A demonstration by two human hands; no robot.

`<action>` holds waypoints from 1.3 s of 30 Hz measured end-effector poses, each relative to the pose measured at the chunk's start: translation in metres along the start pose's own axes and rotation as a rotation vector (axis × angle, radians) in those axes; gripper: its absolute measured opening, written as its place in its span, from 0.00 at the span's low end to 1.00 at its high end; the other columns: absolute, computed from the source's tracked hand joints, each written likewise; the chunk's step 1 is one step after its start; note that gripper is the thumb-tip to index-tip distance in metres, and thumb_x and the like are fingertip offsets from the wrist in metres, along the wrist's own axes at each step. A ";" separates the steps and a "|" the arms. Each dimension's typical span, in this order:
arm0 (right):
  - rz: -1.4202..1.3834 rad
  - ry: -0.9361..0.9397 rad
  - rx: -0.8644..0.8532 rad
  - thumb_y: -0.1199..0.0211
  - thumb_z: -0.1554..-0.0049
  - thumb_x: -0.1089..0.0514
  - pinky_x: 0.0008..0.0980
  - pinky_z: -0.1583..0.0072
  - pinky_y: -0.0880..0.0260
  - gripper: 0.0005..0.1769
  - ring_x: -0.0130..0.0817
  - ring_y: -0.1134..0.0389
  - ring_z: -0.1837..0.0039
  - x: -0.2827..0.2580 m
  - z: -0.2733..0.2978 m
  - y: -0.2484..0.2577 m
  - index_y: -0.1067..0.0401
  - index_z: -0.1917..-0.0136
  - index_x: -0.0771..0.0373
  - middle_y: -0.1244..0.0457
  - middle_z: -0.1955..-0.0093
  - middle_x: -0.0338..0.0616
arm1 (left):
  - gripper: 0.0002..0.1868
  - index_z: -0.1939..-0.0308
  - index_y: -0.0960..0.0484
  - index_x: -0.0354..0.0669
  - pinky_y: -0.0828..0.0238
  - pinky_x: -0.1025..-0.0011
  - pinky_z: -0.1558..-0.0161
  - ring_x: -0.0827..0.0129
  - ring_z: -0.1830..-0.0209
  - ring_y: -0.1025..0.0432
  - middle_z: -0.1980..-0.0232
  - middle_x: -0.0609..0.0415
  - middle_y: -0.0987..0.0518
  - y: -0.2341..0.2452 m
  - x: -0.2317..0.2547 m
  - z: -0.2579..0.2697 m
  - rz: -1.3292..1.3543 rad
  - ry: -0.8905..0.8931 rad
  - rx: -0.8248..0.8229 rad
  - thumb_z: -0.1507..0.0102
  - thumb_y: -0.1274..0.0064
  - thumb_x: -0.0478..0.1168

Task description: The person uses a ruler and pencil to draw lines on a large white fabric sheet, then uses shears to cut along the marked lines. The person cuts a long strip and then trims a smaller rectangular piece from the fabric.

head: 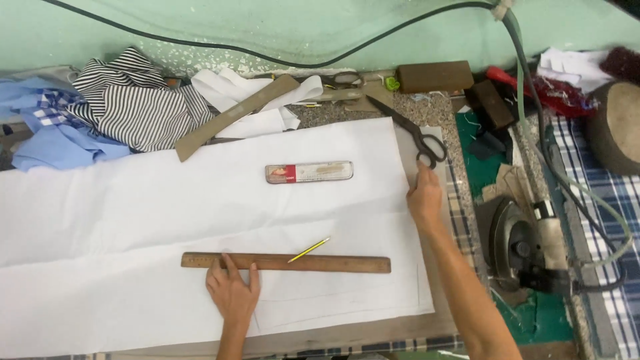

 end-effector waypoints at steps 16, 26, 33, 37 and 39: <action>0.171 -0.362 -0.524 0.39 0.43 0.67 0.60 0.57 0.24 0.32 0.70 0.27 0.50 -0.026 -0.037 0.056 0.42 0.28 0.80 0.34 0.51 0.80 | 0.39 0.33 0.24 0.34 0.45 0.55 0.30 0.54 0.32 0.42 0.36 0.42 0.35 -0.023 -0.007 0.011 -0.028 0.040 -0.069 0.37 0.47 0.62; -1.057 -0.552 -0.664 0.41 0.40 0.54 0.27 0.77 0.38 0.23 0.29 0.40 0.78 -0.165 0.253 0.064 0.31 0.38 0.74 0.41 0.75 0.40 | 0.38 0.33 0.27 0.29 0.41 0.48 0.35 0.45 0.35 0.41 0.36 0.38 0.36 -0.004 -0.017 0.005 0.249 0.053 -0.030 0.34 0.47 0.58; -0.710 -0.536 -1.191 0.47 0.42 0.27 0.32 0.59 0.52 0.33 0.26 0.49 0.63 -0.277 0.449 0.053 0.26 0.53 0.60 0.49 0.66 0.34 | 0.31 0.28 0.36 0.30 0.54 0.41 0.23 0.39 0.22 0.47 0.22 0.35 0.41 0.029 -0.060 0.026 0.499 -0.091 -0.307 0.30 0.53 0.47; -0.251 -0.901 -1.530 0.63 0.56 0.14 0.30 0.26 0.34 0.53 0.26 0.30 0.27 -0.321 0.441 0.083 0.39 0.24 0.35 0.37 0.24 0.23 | 0.39 0.23 0.38 0.39 0.55 0.45 0.23 0.44 0.19 0.49 0.19 0.37 0.43 0.030 -0.090 0.050 0.157 -0.205 -0.383 0.29 0.65 0.63; -0.440 -1.335 -1.514 0.50 0.38 0.38 0.25 0.27 0.49 0.28 0.28 0.34 0.27 -0.296 0.484 0.063 0.28 0.29 0.45 0.35 0.31 0.32 | 0.40 0.20 0.46 0.49 0.69 0.45 0.22 0.46 0.17 0.59 0.16 0.41 0.53 0.019 -0.098 0.053 0.158 -0.168 -0.570 0.29 0.78 0.67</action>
Point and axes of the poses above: each hand's wrist, its own z-axis away from the middle knuckle, its own y-axis out of the back of the hand, x = y × z, the point moved 5 cm from there along -z, towards the middle knuckle
